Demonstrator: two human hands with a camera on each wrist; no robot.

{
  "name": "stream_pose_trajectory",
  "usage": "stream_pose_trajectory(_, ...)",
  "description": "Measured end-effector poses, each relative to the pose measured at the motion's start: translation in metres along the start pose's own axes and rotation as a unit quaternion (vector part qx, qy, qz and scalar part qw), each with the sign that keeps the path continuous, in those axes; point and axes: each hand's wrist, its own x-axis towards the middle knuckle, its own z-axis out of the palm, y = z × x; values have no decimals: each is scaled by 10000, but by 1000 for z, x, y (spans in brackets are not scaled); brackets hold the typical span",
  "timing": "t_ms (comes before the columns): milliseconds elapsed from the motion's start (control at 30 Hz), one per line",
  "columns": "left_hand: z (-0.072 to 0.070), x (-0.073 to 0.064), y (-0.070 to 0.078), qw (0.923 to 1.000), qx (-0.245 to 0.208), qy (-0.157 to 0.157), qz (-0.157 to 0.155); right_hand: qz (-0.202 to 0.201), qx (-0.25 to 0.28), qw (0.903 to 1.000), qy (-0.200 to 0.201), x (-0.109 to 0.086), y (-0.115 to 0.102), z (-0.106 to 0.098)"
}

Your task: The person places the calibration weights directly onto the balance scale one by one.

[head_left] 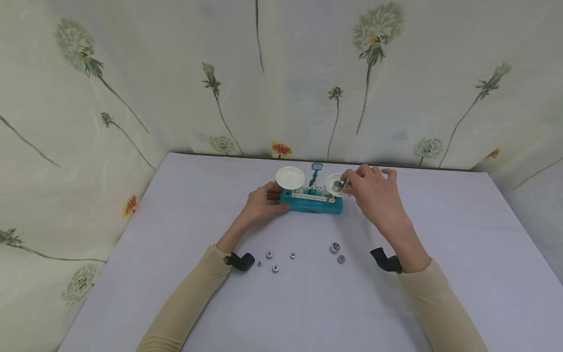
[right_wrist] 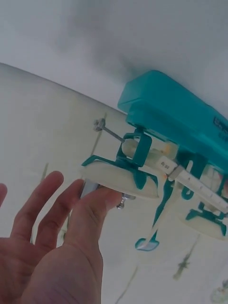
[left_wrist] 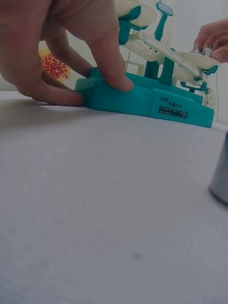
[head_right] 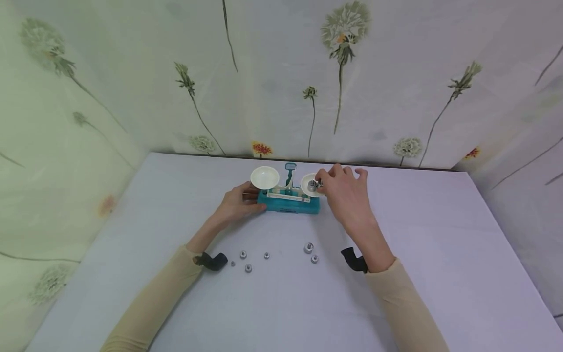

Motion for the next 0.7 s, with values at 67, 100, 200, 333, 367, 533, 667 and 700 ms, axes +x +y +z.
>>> stream_pose_trajectory(67, 0, 0, 1, 10000, -2, -2, -12, 16, -2, 10000, -15, 1, 0, 1)
stream_pose_trajectory(100, 0, 0, 1, 10000, 2, -5, -16, 19, -11, 10000, -16, 2, 0, 2)
stream_pose_trajectory(200, 0, 0, 1, 10000, -4, -10, -19, 25, -15, 10000, -24, 3, -2, 3)
stream_pose_trajectory(333, 0, 1, 1, 10000, 9, 15, -1, 53, -11, 10000, -53, 5, -4, 4)
stream_pose_trajectory(367, 0, 1, 1, 10000, 8, 19, 2, 54, -13, 10000, -62, 5, -4, 4)
stream_pose_trajectory(533, 1, 1, 1, 10000, -3, -4, -6, 34, -12, 10000, -60, 6, -5, 4)
stream_pose_trajectory(667, 1, 0, 1, 10000, -16, 1, -37, 28, 0, 10000, -68, 6, -4, 6)
stream_pose_trajectory(700, 0, 0, 1, 10000, -17, 4, -49, 24, -3, 10000, -69, 6, -4, 6)
